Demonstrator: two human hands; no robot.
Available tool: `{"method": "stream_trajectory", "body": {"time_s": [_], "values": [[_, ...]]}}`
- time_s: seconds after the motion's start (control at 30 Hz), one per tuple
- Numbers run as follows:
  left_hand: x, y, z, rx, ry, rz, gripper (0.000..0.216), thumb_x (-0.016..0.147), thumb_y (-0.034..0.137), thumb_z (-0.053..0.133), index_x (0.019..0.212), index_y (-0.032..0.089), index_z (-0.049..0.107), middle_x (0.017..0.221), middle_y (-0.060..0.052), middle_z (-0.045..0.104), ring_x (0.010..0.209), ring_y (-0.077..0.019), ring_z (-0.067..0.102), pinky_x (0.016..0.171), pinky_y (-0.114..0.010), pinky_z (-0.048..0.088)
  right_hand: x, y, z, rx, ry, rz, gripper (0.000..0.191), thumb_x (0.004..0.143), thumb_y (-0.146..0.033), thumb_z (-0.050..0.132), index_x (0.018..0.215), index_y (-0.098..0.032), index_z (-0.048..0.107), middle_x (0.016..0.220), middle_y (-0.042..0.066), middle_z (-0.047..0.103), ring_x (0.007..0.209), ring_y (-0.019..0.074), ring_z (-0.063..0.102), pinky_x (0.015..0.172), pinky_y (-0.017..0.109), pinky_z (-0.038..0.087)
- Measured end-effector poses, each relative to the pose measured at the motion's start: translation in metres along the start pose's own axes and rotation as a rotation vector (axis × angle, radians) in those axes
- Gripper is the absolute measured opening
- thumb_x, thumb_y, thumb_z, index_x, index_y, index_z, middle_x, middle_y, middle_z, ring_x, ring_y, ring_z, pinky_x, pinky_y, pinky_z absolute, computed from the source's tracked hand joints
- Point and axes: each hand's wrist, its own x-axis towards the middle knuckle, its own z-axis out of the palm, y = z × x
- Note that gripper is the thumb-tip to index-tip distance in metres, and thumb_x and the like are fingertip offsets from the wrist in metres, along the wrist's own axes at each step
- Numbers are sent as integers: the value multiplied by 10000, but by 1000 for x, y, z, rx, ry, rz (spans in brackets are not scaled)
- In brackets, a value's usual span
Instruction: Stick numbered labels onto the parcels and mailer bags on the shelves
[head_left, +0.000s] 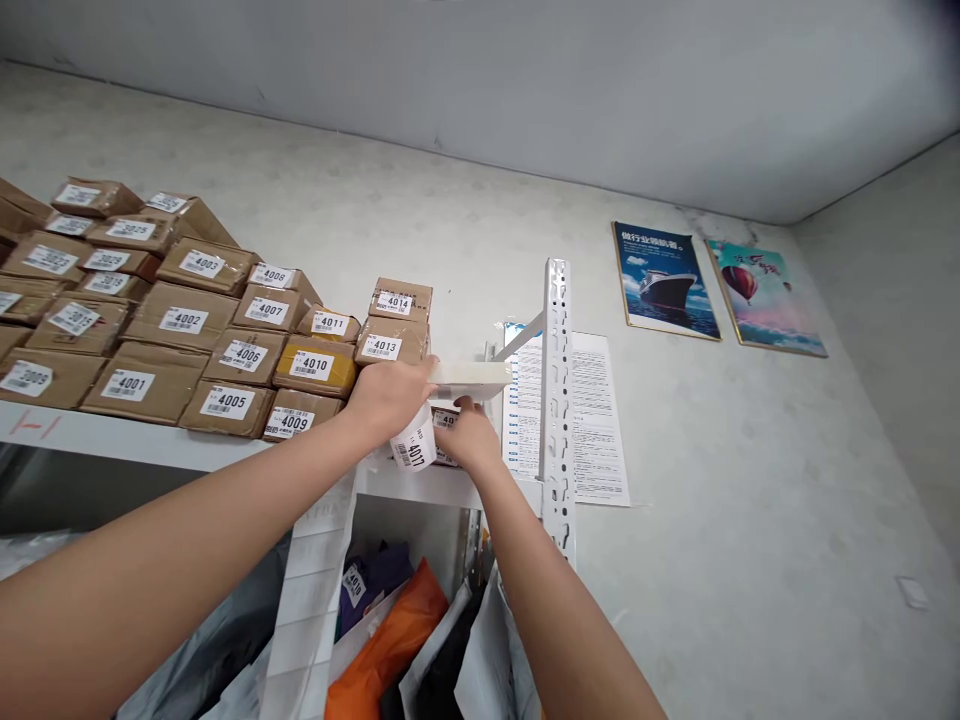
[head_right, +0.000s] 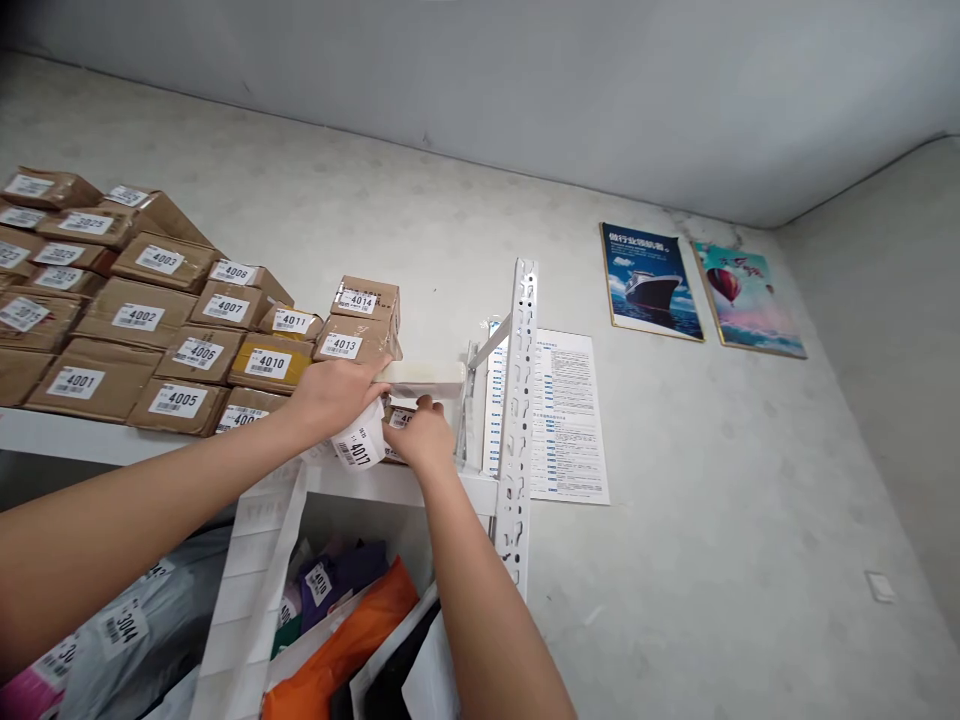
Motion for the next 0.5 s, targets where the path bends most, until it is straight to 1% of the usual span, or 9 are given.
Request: {"method": "stream_trajectory", "body": {"time_s": [0.03, 0.1, 0.17, 0.2, 0.27, 0.3, 0.33, 0.4, 0.5], "values": [[2, 2, 1, 0, -17, 16, 424, 930, 364, 413, 1309, 189, 487, 895, -151, 714, 842, -327, 679, 641, -363, 495, -4, 5, -2, 42, 33, -7, 622, 632, -502, 632, 1127, -146, 511, 1146, 198, 598, 1042, 367, 593, 853, 462, 472], [8, 7, 3, -5, -53, 52, 365, 919, 291, 425, 1246, 168, 529, 895, -163, 713, 844, -321, 681, 637, -355, 496, -11, 18, -6, 144, 109, 17, 595, 655, -493, 600, 1124, -147, 483, 1127, 180, 593, 1060, 338, 577, 872, 427, 476], [14, 12, 5, -8, -94, 78, 316, 897, 209, 435, 1175, 140, 569, 907, -179, 711, 866, -310, 680, 652, -345, 499, -14, 33, -10, 242, 183, 81, 588, 706, -493, 529, 1161, -131, 440, 1168, 205, 558, 1048, 325, 583, 855, 420, 489], [17, 14, 6, -9, -114, 86, 299, 883, 176, 441, 1140, 128, 587, 913, -186, 710, 876, -306, 680, 660, -342, 500, -13, 39, -12, 282, 209, 112, 631, 724, -493, 500, 1216, -115, 390, 1229, 229, 516, 1049, 323, 587, 846, 420, 496], [22, 17, 6, -13, -147, 87, 277, 860, 144, 460, 1087, 110, 614, 934, -201, 706, 895, -305, 676, 675, -344, 503, -10, 48, -15, 346, 215, 123, 726, 733, -471, 486, 1320, -105, 268, 1324, 247, 448, 1075, 308, 589, 844, 404, 504], [24, 18, 6, -15, -160, 84, 271, 852, 141, 471, 1073, 107, 623, 947, -205, 704, 903, -306, 674, 681, -346, 505, -7, 51, -16, 378, 197, 100, 727, 725, -442, 496, 1335, -125, 258, 1333, 223, 460, 1089, 293, 589, 852, 386, 505], [25, 19, 5, -20, -171, 82, 269, 847, 148, 480, 1067, 112, 631, 960, -203, 703, 912, -306, 672, 688, -348, 507, -5, 53, -16, 406, 169, 67, 686, 716, -409, 504, 1318, -151, 301, 1309, 187, 503, 1095, 275, 590, 861, 368, 503], [26, 18, 3, -36, -191, 80, 283, 846, 190, 497, 1089, 147, 634, 990, -179, 704, 933, -304, 667, 704, -353, 512, 1, 56, -16, 452, 118, 6, 533, 704, -363, 501, 1202, -188, 433, 1206, 121, 596, 1070, 248, 600, 863, 345, 504], [19, 11, -2, -65, -213, 66, 413, 832, 311, 533, 1235, 222, 555, 1051, -137, 700, 972, -301, 656, 727, -357, 519, 7, 59, -14, 487, 105, -33, 423, 690, -347, 502, 1083, -193, 487, 1156, 105, 613, 1044, 236, 593, 863, 346, 501]]}}
